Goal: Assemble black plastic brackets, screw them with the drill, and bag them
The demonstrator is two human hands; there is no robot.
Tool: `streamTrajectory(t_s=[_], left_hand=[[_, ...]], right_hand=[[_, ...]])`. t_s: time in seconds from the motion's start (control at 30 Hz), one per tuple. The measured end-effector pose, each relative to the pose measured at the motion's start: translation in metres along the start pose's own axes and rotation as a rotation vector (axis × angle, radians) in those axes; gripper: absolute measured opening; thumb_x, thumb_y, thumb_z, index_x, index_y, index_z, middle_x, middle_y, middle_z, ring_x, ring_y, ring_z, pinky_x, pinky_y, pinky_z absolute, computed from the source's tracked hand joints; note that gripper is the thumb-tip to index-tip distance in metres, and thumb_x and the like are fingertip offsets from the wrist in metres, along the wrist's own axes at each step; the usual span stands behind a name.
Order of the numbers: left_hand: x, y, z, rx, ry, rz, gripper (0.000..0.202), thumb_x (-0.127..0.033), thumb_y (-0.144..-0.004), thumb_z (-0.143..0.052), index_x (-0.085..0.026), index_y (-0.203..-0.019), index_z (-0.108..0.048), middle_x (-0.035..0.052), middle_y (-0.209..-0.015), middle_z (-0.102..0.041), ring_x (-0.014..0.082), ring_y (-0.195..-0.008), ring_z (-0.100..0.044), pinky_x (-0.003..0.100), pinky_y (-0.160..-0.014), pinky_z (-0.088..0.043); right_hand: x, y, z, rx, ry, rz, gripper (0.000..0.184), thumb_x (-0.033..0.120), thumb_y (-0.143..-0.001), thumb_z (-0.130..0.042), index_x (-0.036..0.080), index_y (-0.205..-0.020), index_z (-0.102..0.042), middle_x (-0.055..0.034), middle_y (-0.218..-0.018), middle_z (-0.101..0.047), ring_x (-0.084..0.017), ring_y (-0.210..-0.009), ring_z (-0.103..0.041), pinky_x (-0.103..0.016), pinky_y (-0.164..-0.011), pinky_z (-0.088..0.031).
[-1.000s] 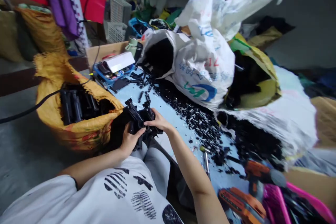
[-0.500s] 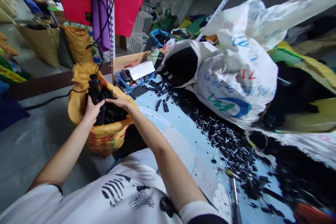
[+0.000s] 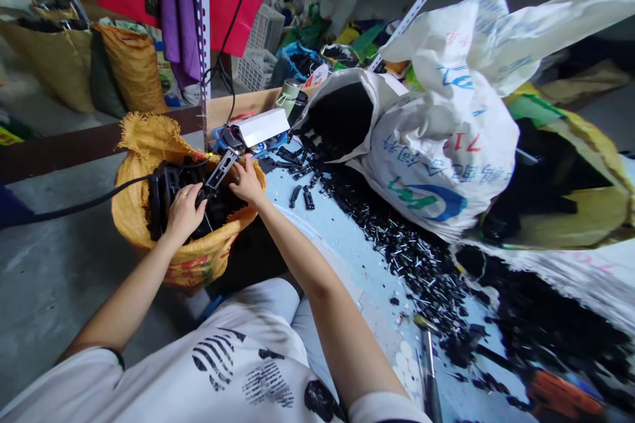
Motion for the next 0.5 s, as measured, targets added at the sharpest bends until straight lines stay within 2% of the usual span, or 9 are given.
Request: streamTrajectory(t_s=[0.07,0.13,0.23,0.3,0.37,0.43,0.5], left_hand=[[0.002,-0.001,-0.002,0.047,-0.084,0.002,0.045,-0.028,-0.088,-0.043,-0.013,-0.13,-0.046,0.0148,-0.123,-0.052,0.0268,-0.117,-0.046,0.037,-0.1,-0.039],[0.003,-0.005,-0.003,0.086,-0.197,0.025,0.046,-0.025,-0.087,-0.042,-0.012,-0.131,-0.045,0.0164,-0.121,-0.053,0.0286,-0.116,-0.047,0.037,-0.096,-0.041],[0.004,-0.022,-0.002,0.123,-0.362,0.121,0.048,-0.025,-0.086,-0.044,-0.007,-0.131,-0.044,0.0211,-0.116,-0.053,0.0324,-0.115,-0.045,0.04,-0.092,-0.042],[0.003,-0.042,-0.002,0.156,-0.406,0.167,0.049,-0.033,-0.085,-0.047,-0.006,-0.126,-0.047,0.0234,-0.115,-0.054,0.0356,-0.117,-0.043,0.045,-0.092,-0.041],[0.0,-0.069,-0.004,0.184,-0.375,0.196,0.05,-0.042,-0.085,-0.049,-0.008,-0.123,-0.05,0.0248,-0.119,-0.053,0.0385,-0.122,-0.038,0.051,-0.094,-0.036],[-0.003,-0.098,-0.007,0.222,-0.287,0.256,0.053,-0.043,-0.084,-0.051,-0.009,-0.125,-0.047,0.0263,-0.124,-0.05,0.0399,-0.125,-0.037,0.055,-0.097,-0.032],[-0.005,-0.124,-0.013,0.268,-0.201,0.338,0.06,-0.04,-0.081,-0.058,-0.006,-0.128,-0.043,0.0297,-0.126,-0.048,0.0409,-0.123,-0.041,0.054,-0.096,-0.033]], right_hand=[[0.003,-0.006,0.019,-0.154,0.029,0.079,0.076,0.013,-0.074,-0.056,0.015,-0.143,-0.025,-0.0106,-0.152,-0.013,-0.024,-0.14,-0.014,-0.038,-0.112,-0.019],[0.006,-0.01,0.034,-0.202,0.055,0.102,0.072,0.014,-0.076,-0.052,0.016,-0.143,-0.026,-0.0101,-0.15,-0.018,-0.023,-0.139,-0.016,-0.038,-0.113,-0.018],[0.01,-0.007,0.043,-0.127,0.143,0.091,0.058,0.02,-0.078,-0.053,0.015,-0.135,-0.039,-0.0128,-0.143,-0.033,-0.025,-0.132,-0.031,-0.038,-0.109,-0.025],[0.007,0.0,0.041,-0.075,0.209,0.041,0.057,0.026,-0.078,-0.056,0.018,-0.132,-0.041,-0.013,-0.142,-0.034,-0.027,-0.126,-0.038,-0.039,-0.103,-0.033],[-0.001,0.008,0.033,-0.015,0.242,-0.051,0.056,0.027,-0.077,-0.058,0.02,-0.13,-0.043,-0.013,-0.136,-0.042,-0.027,-0.118,-0.046,-0.037,-0.095,-0.039],[-0.008,0.014,0.026,0.019,0.254,-0.092,0.042,0.023,-0.08,-0.054,0.021,-0.122,-0.05,-0.0121,-0.12,-0.055,-0.025,-0.105,-0.056,-0.034,-0.087,-0.043],[-0.011,0.017,0.022,0.026,0.26,-0.104,0.029,0.019,-0.084,-0.045,0.02,-0.11,-0.058,-0.011,-0.103,-0.063,-0.023,-0.095,-0.061,-0.032,-0.08,-0.044]])
Point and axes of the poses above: each hand's wrist, its own y-axis away from the middle knuckle, its own z-axis out of the back of the hand, x = y × z, the point moved 4 cm from there along -y, towards the middle knuckle
